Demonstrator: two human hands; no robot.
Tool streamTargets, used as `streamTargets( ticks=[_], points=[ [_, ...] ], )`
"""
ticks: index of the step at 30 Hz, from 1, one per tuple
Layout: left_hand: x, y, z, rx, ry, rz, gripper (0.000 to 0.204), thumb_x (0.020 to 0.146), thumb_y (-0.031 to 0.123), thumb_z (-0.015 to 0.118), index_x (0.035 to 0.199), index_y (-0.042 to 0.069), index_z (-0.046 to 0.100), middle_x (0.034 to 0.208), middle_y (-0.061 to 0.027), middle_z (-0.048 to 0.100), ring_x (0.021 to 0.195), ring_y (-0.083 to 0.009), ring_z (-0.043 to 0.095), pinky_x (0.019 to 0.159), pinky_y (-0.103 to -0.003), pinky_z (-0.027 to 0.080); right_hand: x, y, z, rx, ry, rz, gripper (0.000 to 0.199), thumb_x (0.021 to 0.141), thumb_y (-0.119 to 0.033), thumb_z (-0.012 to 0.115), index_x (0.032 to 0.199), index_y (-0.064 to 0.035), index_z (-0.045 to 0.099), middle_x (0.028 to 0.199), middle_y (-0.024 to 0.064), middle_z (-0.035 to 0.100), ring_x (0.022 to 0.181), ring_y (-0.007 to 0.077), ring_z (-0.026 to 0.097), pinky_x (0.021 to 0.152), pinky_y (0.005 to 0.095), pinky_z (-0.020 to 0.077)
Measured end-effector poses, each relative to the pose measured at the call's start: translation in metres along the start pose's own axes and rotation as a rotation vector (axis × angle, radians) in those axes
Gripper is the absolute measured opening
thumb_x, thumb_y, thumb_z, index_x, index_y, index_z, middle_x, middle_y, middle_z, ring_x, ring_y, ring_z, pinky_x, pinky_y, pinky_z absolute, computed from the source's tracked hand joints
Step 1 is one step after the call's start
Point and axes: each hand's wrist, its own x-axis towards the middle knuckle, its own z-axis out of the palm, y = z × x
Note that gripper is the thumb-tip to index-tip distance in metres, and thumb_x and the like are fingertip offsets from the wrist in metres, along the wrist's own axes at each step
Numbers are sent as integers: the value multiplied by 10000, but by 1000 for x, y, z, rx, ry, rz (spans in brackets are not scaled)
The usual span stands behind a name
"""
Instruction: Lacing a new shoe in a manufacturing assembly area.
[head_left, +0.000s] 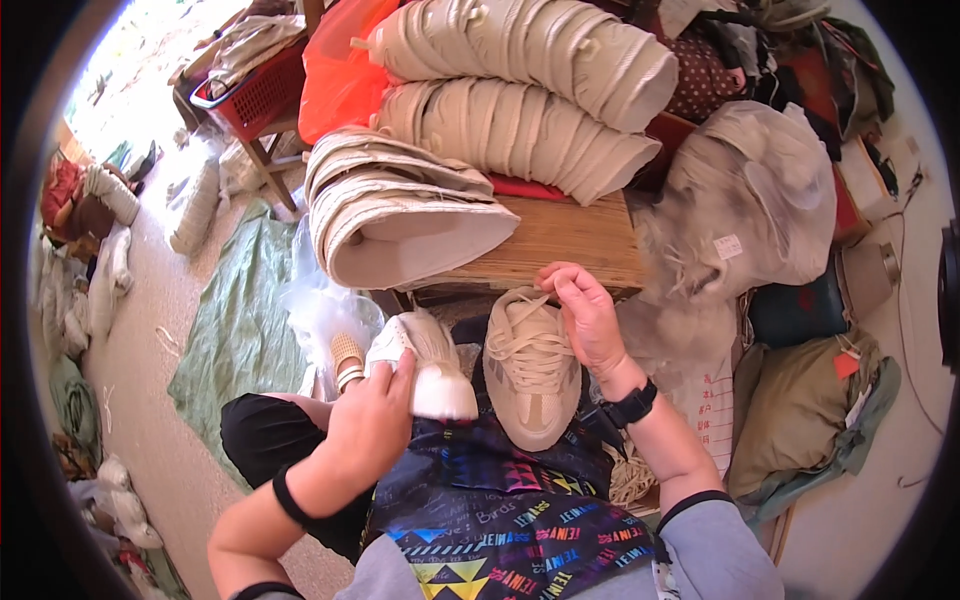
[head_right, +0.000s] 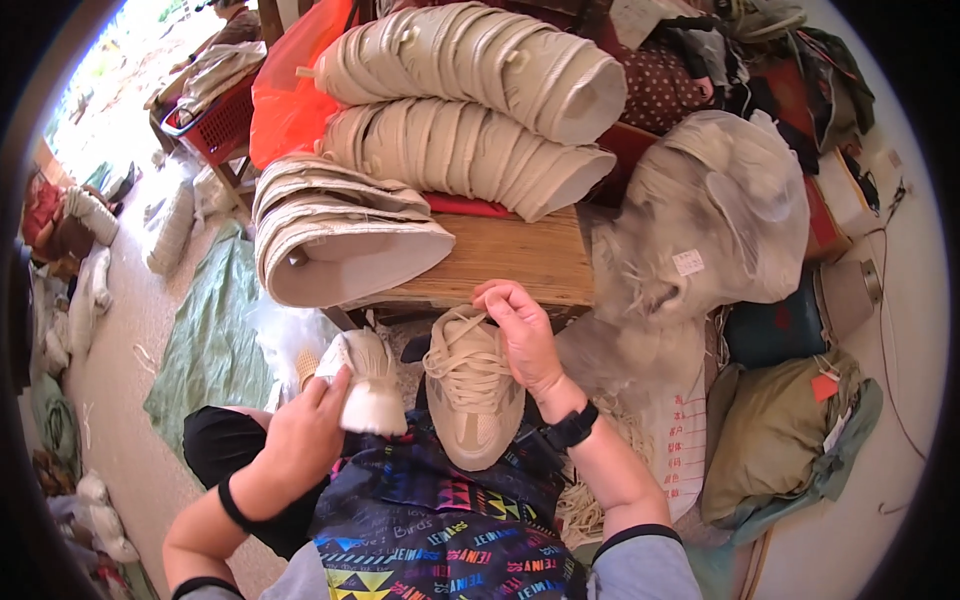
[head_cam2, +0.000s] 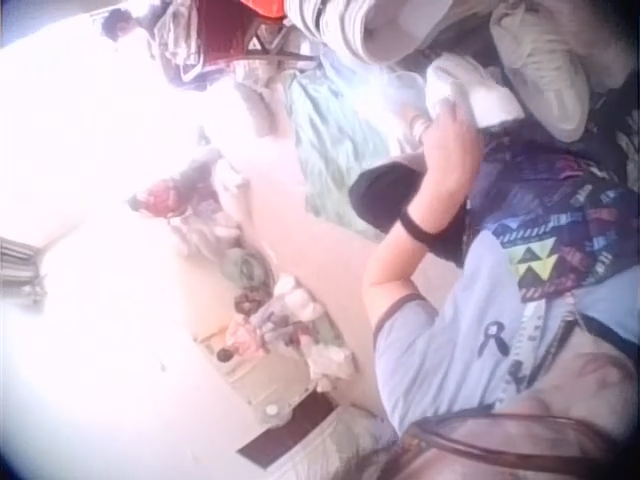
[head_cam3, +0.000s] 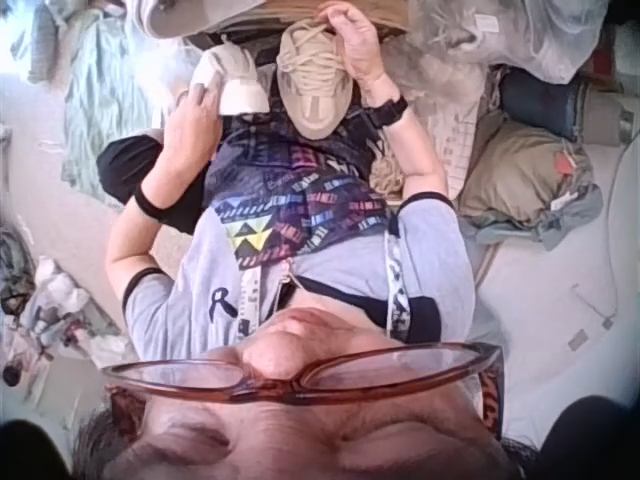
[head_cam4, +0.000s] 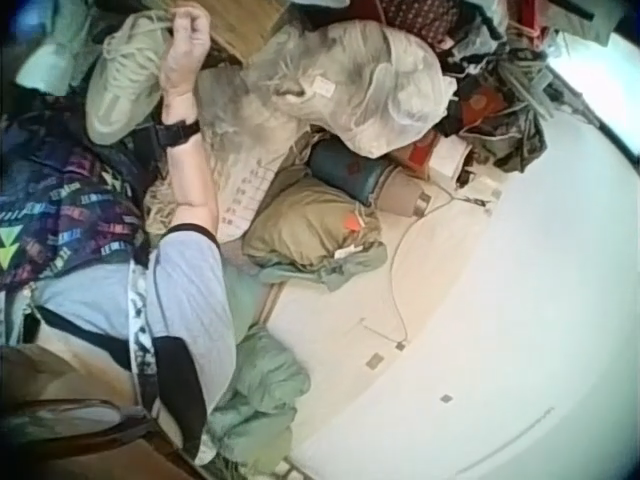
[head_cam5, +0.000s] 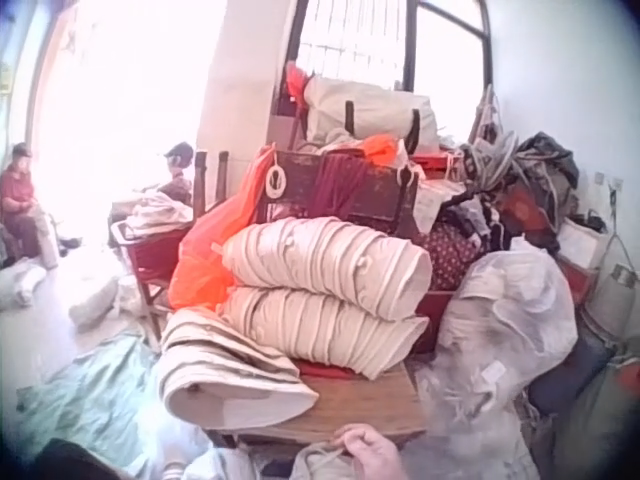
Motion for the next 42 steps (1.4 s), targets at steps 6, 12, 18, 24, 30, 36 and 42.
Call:
streamTargets(
  ticks=[6,12,18,24,30,36,42],
  points=[
    [-14,25,-32,-392,505,298,592,749,1,662,1313,-99,513,1058,-219,611,847,-320,647,729,-353,542,-61,-42,45,-689,36,46,253,1024,-254,501,993,-28,610,1009,71,635,899,141,614,767,292,498],
    [16,46,-17,-341,646,487,541,725,-35,670,1252,-106,572,1256,-278,562,928,-315,644,790,-352,536,-70,-73,33,191,-46,471,565,1023,-524,383,1417,-124,448,1243,89,581,1042,203,616,846,355,534],
    [42,70,12,-289,609,453,558,731,-21,617,1286,-59,568,1365,-238,493,927,-276,624,796,-354,514,-46,-89,30,203,-43,222,547,998,-420,536,1442,-126,411,1322,46,514,1155,168,528,986,391,451],
    [45,70,27,-74,457,539,559,751,6,594,1308,-35,554,1298,-196,546,941,-262,652,768,-338,520,-45,-65,-15,-244,103,187,693,883,-445,704,1408,-67,456,1202,114,528,1091,183,527,970,335,438],
    [20,69,43,-101,328,571,588,746,10,604,1330,7,537,1251,-204,560,876,-273,665,687,-365,542,-72,-35,-28,-716,181,56,737,850,-540,696,1364,-42,521,1036,146,521,1021,233,483,966,330,410],
    [47,59,13,-501,436,490,485,743,80,657,1225,58,614,1212,-172,554,1103,-355,544,983,-426,423,-83,-45,-21,-1002,133,-57,764,881,-608,595,1381,-39,500,1054,199,535,1013,286,494,935,353,421],
    [107,64,64,-949,149,135,746,885,277,684,1485,25,320,1414,-225,417,1299,-344,446,1101,-416,345,-83,-54,-5,-1404,89,32,780,876,-576,591,1420,-37,443,1166,254,529,1090,383,483,999,424,395]
  ],
)
